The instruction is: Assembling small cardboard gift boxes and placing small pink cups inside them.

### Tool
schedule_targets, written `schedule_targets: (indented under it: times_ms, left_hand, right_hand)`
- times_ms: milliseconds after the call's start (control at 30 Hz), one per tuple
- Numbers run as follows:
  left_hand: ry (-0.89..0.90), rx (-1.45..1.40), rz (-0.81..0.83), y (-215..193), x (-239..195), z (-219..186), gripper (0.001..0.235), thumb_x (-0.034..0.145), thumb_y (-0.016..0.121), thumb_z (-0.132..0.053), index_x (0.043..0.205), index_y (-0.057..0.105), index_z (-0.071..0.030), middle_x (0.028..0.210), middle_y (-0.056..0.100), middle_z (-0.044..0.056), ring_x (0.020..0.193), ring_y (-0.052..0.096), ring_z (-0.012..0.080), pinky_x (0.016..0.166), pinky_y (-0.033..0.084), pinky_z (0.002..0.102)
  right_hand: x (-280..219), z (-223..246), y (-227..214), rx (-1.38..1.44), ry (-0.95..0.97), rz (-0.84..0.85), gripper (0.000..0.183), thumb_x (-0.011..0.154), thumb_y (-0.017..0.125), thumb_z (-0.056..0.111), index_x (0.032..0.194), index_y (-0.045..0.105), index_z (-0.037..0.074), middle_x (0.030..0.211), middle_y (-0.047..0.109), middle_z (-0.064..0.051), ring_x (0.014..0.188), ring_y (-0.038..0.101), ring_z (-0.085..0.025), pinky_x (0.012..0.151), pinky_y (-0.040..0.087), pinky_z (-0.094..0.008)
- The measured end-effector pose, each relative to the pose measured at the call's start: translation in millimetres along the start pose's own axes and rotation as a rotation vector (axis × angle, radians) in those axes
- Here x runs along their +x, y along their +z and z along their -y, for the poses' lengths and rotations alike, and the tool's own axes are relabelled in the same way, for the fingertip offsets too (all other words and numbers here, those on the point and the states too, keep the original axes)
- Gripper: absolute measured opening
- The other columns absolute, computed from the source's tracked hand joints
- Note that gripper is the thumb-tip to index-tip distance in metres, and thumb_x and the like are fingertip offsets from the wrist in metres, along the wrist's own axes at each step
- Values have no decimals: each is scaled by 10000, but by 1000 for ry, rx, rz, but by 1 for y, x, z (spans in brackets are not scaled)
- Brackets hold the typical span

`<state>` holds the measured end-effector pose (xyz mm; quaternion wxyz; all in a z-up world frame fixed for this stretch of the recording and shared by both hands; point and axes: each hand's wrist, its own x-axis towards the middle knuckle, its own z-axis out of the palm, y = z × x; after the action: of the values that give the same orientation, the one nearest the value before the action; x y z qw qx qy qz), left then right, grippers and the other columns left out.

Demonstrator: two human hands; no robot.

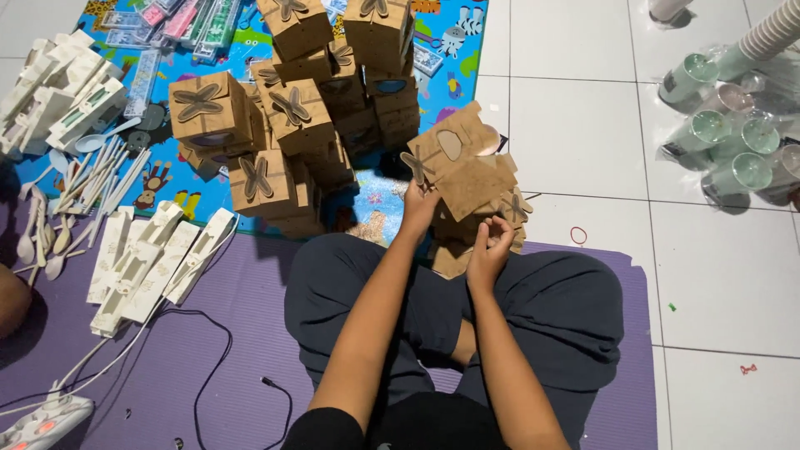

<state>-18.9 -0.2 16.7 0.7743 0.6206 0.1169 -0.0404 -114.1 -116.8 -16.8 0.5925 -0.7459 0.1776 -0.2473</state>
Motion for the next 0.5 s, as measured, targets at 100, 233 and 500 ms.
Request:
schedule_targets:
  times_ms: [100, 233, 500]
  left_hand:
    - [58, -60, -10, -2, 9, -4, 565, 879, 774, -101, 1380, 531, -6, 1295, 651, 175, 1197, 631, 310, 1047, 514, 495]
    - [146, -216, -7, -6, 26, -35, 477, 906, 727, -73, 1346, 548, -24, 1203, 681, 165, 1088, 673, 273, 946, 576, 483]
    - [209, -248, 107, -38, 32, -101, 452, 909, 759, -65, 1318, 569, -44, 1169, 707, 185, 942, 749, 313, 729, 670, 450]
  right_hand:
    - [1, -5, 1, 32, 22, 7, 245, 1111, 505, 208, 1281, 448, 41, 1201, 570, -192, 1166, 586, -382, 960, 505, -518]
    - [1, -9, 3, 47, 35, 23, 240, 1107, 506, 186, 1290, 450, 41, 1206, 572, -197, 1169, 591, -371, 955, 500, -502]
    - [0, -6, 5, 13, 76, 61, 254, 1100, 498, 168, 1317, 445, 46, 1222, 588, -195, 1144, 630, -339, 926, 505, -488]
